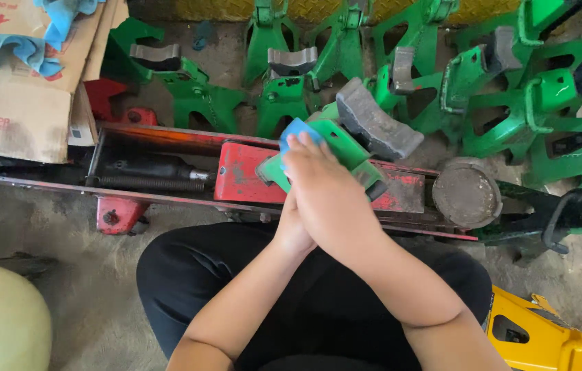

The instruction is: Cleaning and wiping down yellow and green jack stands using a blue cloth.

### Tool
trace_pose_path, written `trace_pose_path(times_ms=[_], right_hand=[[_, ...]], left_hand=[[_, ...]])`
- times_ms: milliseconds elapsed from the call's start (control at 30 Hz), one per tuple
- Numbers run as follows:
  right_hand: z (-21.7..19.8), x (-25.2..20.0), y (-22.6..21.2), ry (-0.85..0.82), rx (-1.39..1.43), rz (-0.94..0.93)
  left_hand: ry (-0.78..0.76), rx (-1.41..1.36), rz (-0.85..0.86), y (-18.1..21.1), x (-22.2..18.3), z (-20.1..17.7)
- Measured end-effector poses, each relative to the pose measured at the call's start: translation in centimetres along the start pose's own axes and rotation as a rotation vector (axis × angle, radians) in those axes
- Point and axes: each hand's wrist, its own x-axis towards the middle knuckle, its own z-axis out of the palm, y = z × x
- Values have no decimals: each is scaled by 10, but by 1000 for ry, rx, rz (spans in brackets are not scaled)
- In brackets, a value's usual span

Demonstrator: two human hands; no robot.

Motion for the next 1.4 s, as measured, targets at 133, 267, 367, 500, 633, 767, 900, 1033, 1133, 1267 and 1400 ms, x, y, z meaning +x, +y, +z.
trace_pose_path(times_ms=[133,267,367,500,633,767,900,1033,1133,1267,1400], right_hand=[[-2,-3,-4,-81,-125,-17],[-21,-8,-8,-160,-86,58],[-15,-1,-6,-151,-50,49],[-15,3,-12,-121,-66,105],[-25,-1,-15,-197,-106,71],[-23,2,-12,-157,-95,67],[-36,6,-9,-170,-53,43],[-55,8,-1,-275,154,35],[-57,3,10,-296,183,-67],[-66,-5,19,-345,189,-147],[-80,-4,22,-426,284,-111]], left_hand=[[-95,-161,-42,3,1,4],[-132,-64,-33,-16,-3,-22],[-171,-8,-40,-1,-5,-6],[-129,-73,-51,9,-5,4],[-188,-112,-25,9,-7,4],[-199,-150,-11,14,-8,7],[-19,-119,-33,12,-13,-1],[253,184,262,13,-16,-13],[276,601,491,38,-15,3],[174,1238,684,56,-7,12],[136,986,507,53,0,19]])
